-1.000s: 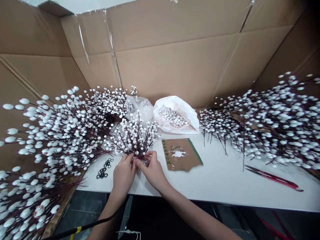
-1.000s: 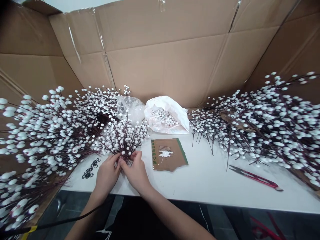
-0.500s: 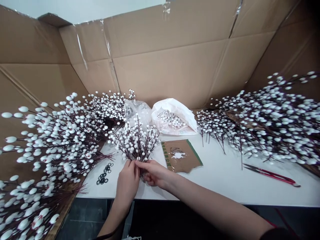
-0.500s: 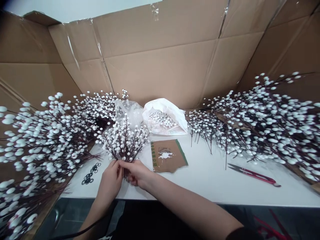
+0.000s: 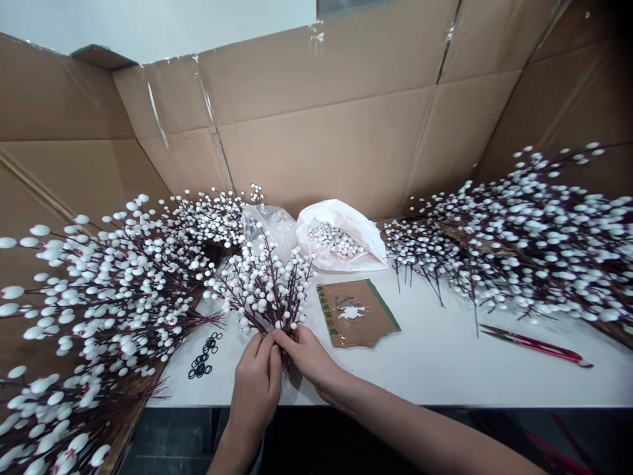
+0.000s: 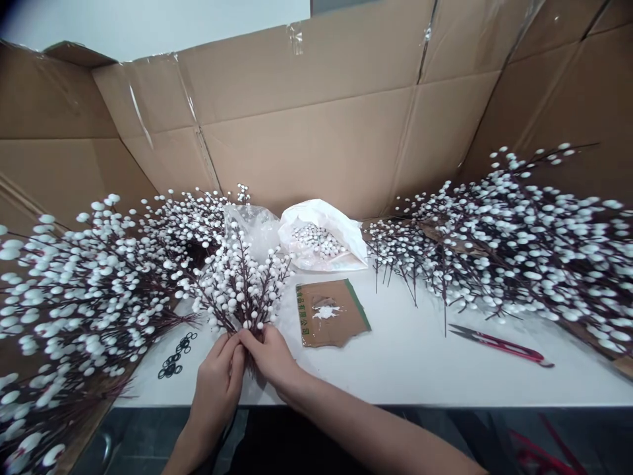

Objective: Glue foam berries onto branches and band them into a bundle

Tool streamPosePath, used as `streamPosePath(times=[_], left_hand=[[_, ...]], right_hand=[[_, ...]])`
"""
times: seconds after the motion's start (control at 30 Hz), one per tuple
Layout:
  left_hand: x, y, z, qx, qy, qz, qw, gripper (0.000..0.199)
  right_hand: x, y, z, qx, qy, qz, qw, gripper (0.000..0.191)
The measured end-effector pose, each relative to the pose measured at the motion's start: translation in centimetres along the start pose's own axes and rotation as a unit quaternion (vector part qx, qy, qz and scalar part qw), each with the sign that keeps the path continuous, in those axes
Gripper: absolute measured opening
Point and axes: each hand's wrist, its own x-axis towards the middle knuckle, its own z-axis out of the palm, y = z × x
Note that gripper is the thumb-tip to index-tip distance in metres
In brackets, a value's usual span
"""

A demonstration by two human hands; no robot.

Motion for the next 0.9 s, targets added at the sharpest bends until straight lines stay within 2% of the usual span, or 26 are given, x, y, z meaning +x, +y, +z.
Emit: streamPosePath(times=[0.1,0.23,0.33,0.47,0.6,0.73,0.8,0.9], left_hand=[[-1.3,-0.3,0.3,0.013,0.029,0.045,0.998,0.041],[-2.8,-0.3,0.7,0.045,0.084,0.117,0.988,0.05],[-3.2,0.3,0.9,0.034,0.118,0.126,0.984,0.053],[-2.7,1.5,1.0,-0.003,0.139,0.088,0.986,0.048],[-1.5,2.8,1.0,-0.083,0.149,0.044,0.984,0.033],[-0.6,4.1,0.9,-0.157,0.133,-0.066,0.976,0.02],[-0.3,4.6,1.0,-0.189,0.126,-0.119,0.967,0.021],[0.0,4.9,1.3,-0.226,0.122,-0.167,0.952,0.024]], right_hand=[[-1.7,-0.1,-0.1,0.025,-0.011,-0.017,0.999,0.034],[-4.2,-0.9,-1.1,0.069,-0.056,-0.046,0.995,0.043],[-5.4,-1.5,-2.0,0.073,-0.06,-0.05,0.994,0.041],[-5.7,-2.1,-2.5,0.025,-0.045,-0.069,0.996,0.025],[-5.4,-2.3,-2.4,0.034,0.017,-0.084,0.996,0.019],[-5.2,-1.7,-2.5,0.04,0.087,-0.062,0.993,0.024],[-5.1,-1.4,-2.6,0.057,0.1,-0.049,0.992,0.028],[-5.1,-1.0,-2.9,0.059,0.099,-0.049,0.992,0.023]])
